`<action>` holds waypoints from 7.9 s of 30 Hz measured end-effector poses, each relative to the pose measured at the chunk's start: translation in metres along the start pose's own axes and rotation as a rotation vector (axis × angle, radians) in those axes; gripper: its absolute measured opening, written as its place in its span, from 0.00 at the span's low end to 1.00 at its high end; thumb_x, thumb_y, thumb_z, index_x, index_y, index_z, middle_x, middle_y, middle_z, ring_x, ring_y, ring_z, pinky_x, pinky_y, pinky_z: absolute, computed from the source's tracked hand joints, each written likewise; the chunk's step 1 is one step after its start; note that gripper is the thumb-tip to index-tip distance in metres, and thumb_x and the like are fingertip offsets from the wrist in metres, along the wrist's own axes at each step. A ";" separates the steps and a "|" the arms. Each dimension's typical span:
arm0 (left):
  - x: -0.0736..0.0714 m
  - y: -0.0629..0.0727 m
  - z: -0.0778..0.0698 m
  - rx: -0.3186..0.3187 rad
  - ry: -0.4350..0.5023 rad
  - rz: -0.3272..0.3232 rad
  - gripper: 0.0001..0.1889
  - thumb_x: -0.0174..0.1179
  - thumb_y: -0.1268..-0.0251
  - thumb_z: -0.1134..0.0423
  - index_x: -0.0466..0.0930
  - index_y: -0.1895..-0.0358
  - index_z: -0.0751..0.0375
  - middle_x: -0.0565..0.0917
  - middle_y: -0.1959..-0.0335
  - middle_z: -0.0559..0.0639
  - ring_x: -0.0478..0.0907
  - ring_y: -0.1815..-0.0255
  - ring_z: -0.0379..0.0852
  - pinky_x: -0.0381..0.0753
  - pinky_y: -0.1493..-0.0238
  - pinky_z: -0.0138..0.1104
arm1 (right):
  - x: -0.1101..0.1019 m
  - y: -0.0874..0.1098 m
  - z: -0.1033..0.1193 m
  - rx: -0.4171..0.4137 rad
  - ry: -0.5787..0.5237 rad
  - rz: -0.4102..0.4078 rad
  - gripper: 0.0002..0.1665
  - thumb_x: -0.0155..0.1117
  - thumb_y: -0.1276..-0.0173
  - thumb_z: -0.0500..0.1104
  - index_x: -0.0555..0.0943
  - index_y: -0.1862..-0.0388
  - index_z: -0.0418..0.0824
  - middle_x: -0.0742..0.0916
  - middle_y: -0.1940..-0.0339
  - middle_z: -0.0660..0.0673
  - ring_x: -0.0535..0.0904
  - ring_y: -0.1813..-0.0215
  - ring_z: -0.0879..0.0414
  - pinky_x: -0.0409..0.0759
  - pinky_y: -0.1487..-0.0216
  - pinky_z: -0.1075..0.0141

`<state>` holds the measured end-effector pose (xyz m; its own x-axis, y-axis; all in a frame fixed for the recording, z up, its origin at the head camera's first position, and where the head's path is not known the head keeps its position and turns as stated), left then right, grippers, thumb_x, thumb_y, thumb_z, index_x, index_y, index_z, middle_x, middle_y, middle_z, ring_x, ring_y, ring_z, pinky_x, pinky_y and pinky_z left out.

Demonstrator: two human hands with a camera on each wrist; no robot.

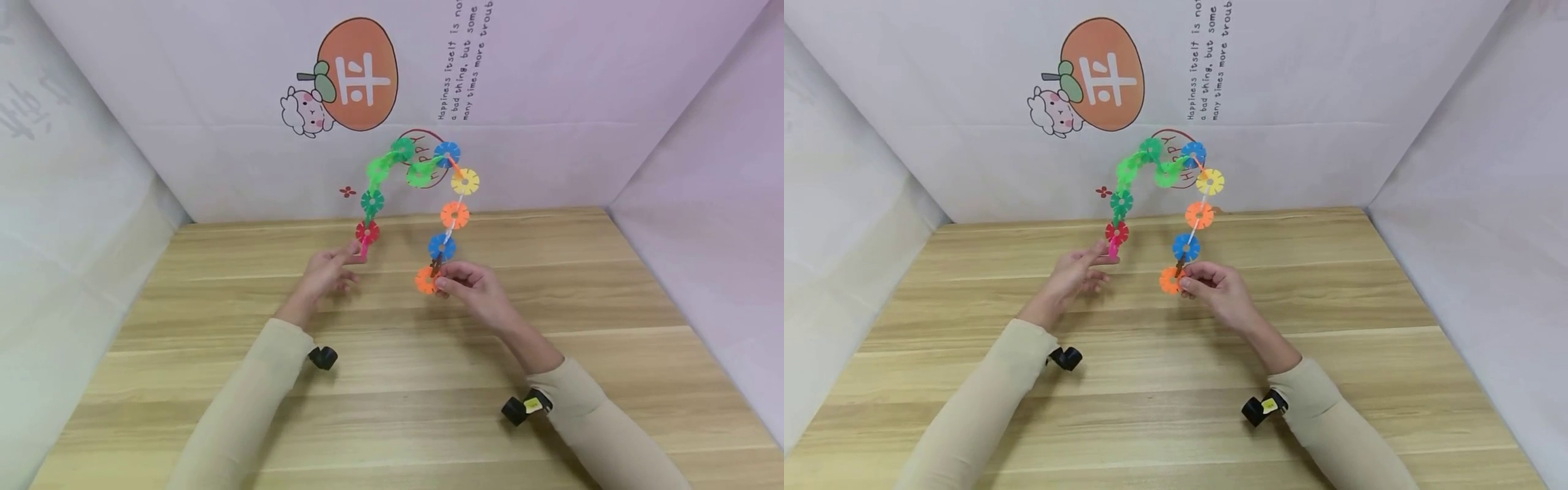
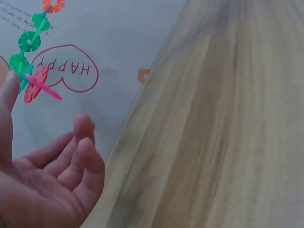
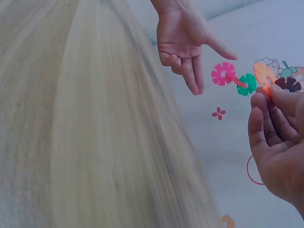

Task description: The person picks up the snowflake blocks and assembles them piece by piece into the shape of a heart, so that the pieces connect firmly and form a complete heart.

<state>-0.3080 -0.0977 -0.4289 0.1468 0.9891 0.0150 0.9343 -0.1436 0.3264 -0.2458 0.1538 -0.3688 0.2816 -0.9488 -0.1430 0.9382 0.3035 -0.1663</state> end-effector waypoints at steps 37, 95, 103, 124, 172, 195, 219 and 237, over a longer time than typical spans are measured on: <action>0.019 0.023 -0.014 0.147 -0.010 0.112 0.18 0.65 0.30 0.57 0.83 0.46 0.68 0.86 0.56 0.63 0.77 0.71 0.43 0.78 0.69 0.31 | 0.001 -0.003 -0.012 0.016 -0.005 0.109 0.05 0.63 0.28 0.32 0.81 0.57 0.29 0.87 0.64 0.40 0.83 0.62 0.43 0.85 0.58 0.54; 0.057 0.065 -0.032 0.422 0.279 -0.337 0.17 0.70 0.37 0.53 0.87 0.55 0.65 0.88 0.69 0.52 0.71 0.76 0.42 0.64 0.78 0.26 | 0.045 -0.007 0.000 0.023 -0.216 -0.224 0.03 0.58 0.26 0.29 0.74 0.60 0.34 0.83 0.69 0.41 0.77 0.71 0.55 0.80 0.66 0.69; 0.059 0.069 -0.028 0.419 0.349 -0.403 0.17 0.71 0.38 0.54 0.88 0.53 0.64 0.86 0.71 0.48 0.69 0.77 0.41 0.61 0.79 0.25 | 0.047 -0.005 0.000 0.070 -0.246 -0.286 0.07 0.59 0.26 0.30 0.75 0.63 0.40 0.82 0.70 0.43 0.77 0.71 0.56 0.79 0.66 0.70; 0.046 0.051 -0.037 0.228 0.206 -0.118 0.19 0.65 0.30 0.51 0.85 0.56 0.67 0.89 0.67 0.49 0.83 0.70 0.43 0.77 0.69 0.32 | 0.041 -0.011 0.011 -0.036 -0.173 -0.154 0.07 0.60 0.25 0.33 0.74 0.56 0.28 0.84 0.67 0.39 0.79 0.68 0.51 0.81 0.64 0.66; 0.005 0.047 -0.039 0.297 0.347 -0.213 0.16 0.64 0.28 0.55 0.82 0.50 0.65 0.88 0.61 0.52 0.79 0.73 0.43 0.79 0.74 0.29 | 0.048 -0.005 -0.003 0.115 -0.306 -0.107 0.03 0.57 0.26 0.28 0.75 0.62 0.32 0.86 0.68 0.42 0.81 0.70 0.57 0.84 0.63 0.66; -0.014 0.049 -0.046 0.289 0.292 -0.266 0.02 0.64 0.31 0.70 0.84 0.59 0.63 0.87 0.73 0.51 0.65 0.82 0.38 0.66 0.81 0.26 | 0.025 -0.004 -0.021 0.245 -0.061 0.043 0.25 0.63 0.25 0.53 0.82 0.51 0.28 0.88 0.61 0.31 0.84 0.67 0.45 0.86 0.61 0.54; 0.009 0.036 0.001 0.125 0.072 -0.171 0.08 0.65 0.32 0.67 0.84 0.54 0.68 0.89 0.66 0.56 0.67 0.83 0.36 0.63 0.82 0.26 | -0.031 -0.023 -0.045 0.282 -0.148 -0.119 0.14 0.64 0.27 0.35 0.79 0.52 0.22 0.88 0.67 0.36 0.82 0.72 0.57 0.84 0.68 0.67; 0.011 0.021 0.022 0.018 -0.202 -0.032 0.10 0.62 0.30 0.69 0.84 0.51 0.70 0.88 0.61 0.61 0.71 0.80 0.39 0.71 0.78 0.28 | -0.031 -0.012 -0.080 0.435 0.009 -0.073 0.11 0.65 0.28 0.36 0.82 0.52 0.29 0.88 0.61 0.32 0.82 0.75 0.57 0.82 0.74 0.66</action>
<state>-0.2794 -0.0907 -0.4421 0.1769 0.9666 -0.1853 0.9448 -0.1140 0.3071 -0.2814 0.1866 -0.4404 0.2113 -0.9651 -0.1549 0.9535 0.1687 0.2497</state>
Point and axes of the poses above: each hand's wrist, its own y-axis away from the middle knuckle, its own x-axis out of the palm, z = x × y, the point moved 10 cm from there along -y, towards the middle knuckle
